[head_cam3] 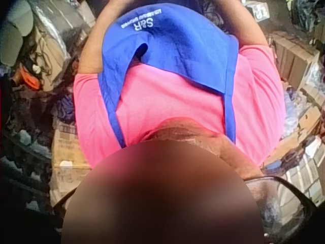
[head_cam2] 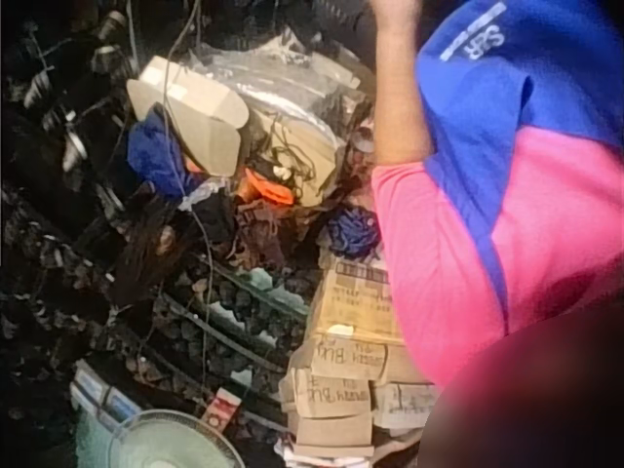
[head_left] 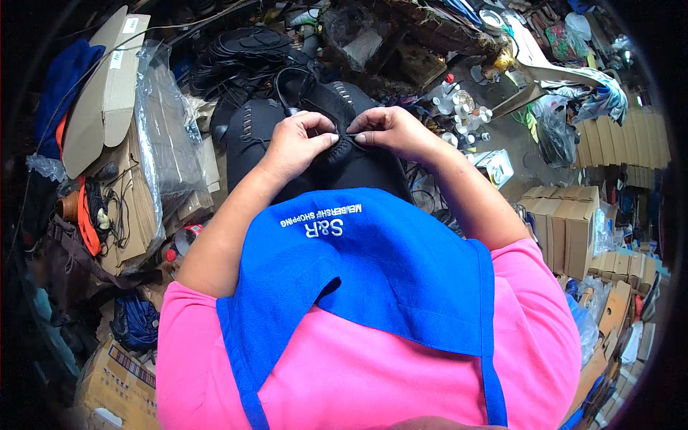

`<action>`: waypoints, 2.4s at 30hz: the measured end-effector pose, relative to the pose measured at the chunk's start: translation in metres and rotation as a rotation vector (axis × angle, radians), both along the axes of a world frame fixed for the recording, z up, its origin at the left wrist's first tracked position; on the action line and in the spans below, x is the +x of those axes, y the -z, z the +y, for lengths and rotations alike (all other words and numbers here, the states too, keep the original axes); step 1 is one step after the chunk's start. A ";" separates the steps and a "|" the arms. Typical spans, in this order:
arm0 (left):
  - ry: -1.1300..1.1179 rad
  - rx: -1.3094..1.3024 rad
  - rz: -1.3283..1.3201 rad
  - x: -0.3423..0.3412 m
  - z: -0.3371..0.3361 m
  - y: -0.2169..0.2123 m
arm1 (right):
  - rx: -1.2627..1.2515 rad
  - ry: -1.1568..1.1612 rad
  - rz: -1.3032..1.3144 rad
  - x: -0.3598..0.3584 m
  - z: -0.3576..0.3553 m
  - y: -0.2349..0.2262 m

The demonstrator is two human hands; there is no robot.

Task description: Stitch the upper part of a black shoe by hand using a needle and thread.

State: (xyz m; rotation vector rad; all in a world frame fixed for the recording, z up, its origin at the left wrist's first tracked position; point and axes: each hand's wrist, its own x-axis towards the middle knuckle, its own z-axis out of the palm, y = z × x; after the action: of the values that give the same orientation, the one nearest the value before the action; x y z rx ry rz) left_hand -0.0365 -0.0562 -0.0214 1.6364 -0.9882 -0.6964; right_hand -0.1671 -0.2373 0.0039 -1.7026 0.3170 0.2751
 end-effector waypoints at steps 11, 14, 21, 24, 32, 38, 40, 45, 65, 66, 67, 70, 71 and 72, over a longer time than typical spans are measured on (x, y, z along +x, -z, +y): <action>-0.005 -0.135 -0.039 -0.001 0.003 -0.002 | -0.055 -0.091 -0.022 -0.005 -0.010 -0.003; 0.042 -0.217 -0.186 0.000 -0.008 -0.011 | -0.070 -0.083 -0.003 -0.005 -0.005 -0.008; -0.165 0.049 -0.350 0.014 -0.009 -0.005 | -0.066 -0.002 0.002 -0.009 -0.003 -0.005; 0.013 0.017 0.211 0.008 0.004 0.000 | 0.025 0.042 0.009 -0.009 -0.001 -0.003; 0.032 0.131 -0.016 -0.001 0.002 -0.006 | 0.064 0.078 0.036 -0.003 0.001 0.005; 0.002 0.154 0.077 -0.008 -0.002 -0.001 | -0.045 0.078 0.048 0.005 0.009 -0.010; 0.053 0.152 -0.150 -0.007 -0.002 -0.008 | -0.364 -0.048 0.099 0.011 0.010 -0.019; 0.165 0.187 -0.517 0.006 -0.004 -0.029 | -0.353 -0.129 0.006 0.017 0.000 -0.014; 0.315 0.263 -0.419 0.010 -0.002 -0.023 | -0.400 0.083 -0.219 -0.029 -0.029 -0.026; 0.323 0.258 -0.422 0.008 -0.002 -0.023 | -0.505 0.131 -0.260 -0.022 -0.031 -0.028; 0.326 0.267 -0.453 0.008 -0.003 -0.023 | -0.640 0.145 -0.244 -0.013 -0.029 -0.035; 0.332 0.224 -0.510 0.008 -0.006 -0.026 | -1.019 0.231 -0.261 -0.005 -0.046 -0.020; 0.331 0.239 -0.518 0.008 -0.003 -0.028 | -1.012 0.217 -0.268 -0.001 -0.038 -0.028; 0.331 0.253 -0.527 0.008 -0.001 -0.029 | -1.082 0.065 -0.351 0.000 -0.028 -0.041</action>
State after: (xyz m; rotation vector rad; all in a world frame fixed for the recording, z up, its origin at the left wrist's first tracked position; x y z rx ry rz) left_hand -0.0283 -0.0570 0.0074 1.9517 -1.6297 -0.6364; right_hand -0.1672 -0.2658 0.0446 -2.7411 0.2701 -0.3194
